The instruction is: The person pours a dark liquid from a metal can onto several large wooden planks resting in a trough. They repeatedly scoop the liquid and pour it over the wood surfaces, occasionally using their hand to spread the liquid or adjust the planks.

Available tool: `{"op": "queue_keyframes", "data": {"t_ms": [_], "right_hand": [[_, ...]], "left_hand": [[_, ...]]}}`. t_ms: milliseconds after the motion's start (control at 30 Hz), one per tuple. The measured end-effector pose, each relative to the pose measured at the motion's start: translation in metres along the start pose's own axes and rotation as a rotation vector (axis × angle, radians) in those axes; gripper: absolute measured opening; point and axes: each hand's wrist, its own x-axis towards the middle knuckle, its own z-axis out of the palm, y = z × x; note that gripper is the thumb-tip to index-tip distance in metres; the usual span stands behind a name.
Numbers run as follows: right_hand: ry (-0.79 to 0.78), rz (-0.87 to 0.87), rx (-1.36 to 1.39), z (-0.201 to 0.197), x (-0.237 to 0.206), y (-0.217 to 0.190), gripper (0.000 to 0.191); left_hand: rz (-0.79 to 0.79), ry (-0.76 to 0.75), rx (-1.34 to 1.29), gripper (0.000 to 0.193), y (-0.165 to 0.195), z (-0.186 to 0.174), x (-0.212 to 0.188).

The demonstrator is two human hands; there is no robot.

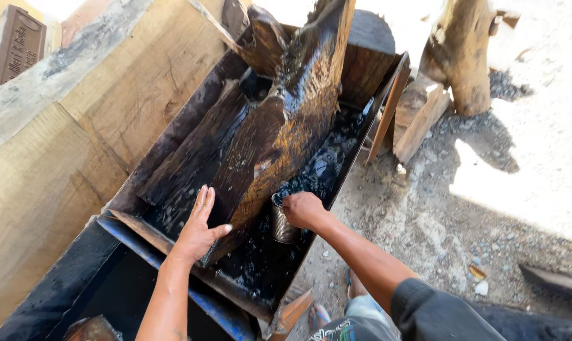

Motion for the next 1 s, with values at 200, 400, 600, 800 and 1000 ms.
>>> {"op": "queue_keyframes", "data": {"t_ms": [200,400,600,800,1000], "right_hand": [[-0.026,-0.057,-0.115,-0.172,-0.012,-0.022,0.026],[-0.003,-0.099,-0.153,-0.329,0.006,-0.031,0.023],[0.006,0.011,-0.117,-0.43,0.052,-0.01,0.034],[0.069,0.022,0.002,-0.466,0.105,0.028,0.038],[0.195,-0.013,0.111,-0.474,0.14,0.079,0.042]], "left_hand": [[-0.028,0.004,0.01,0.109,0.002,-0.001,0.002],[-0.003,0.027,0.081,0.11,-0.008,0.004,0.005],[-0.071,0.112,0.096,0.112,-0.013,0.023,0.009],[-0.08,0.26,0.073,0.113,-0.009,0.042,0.007],[-0.084,0.311,0.017,0.114,-0.01,0.042,0.007]]}}
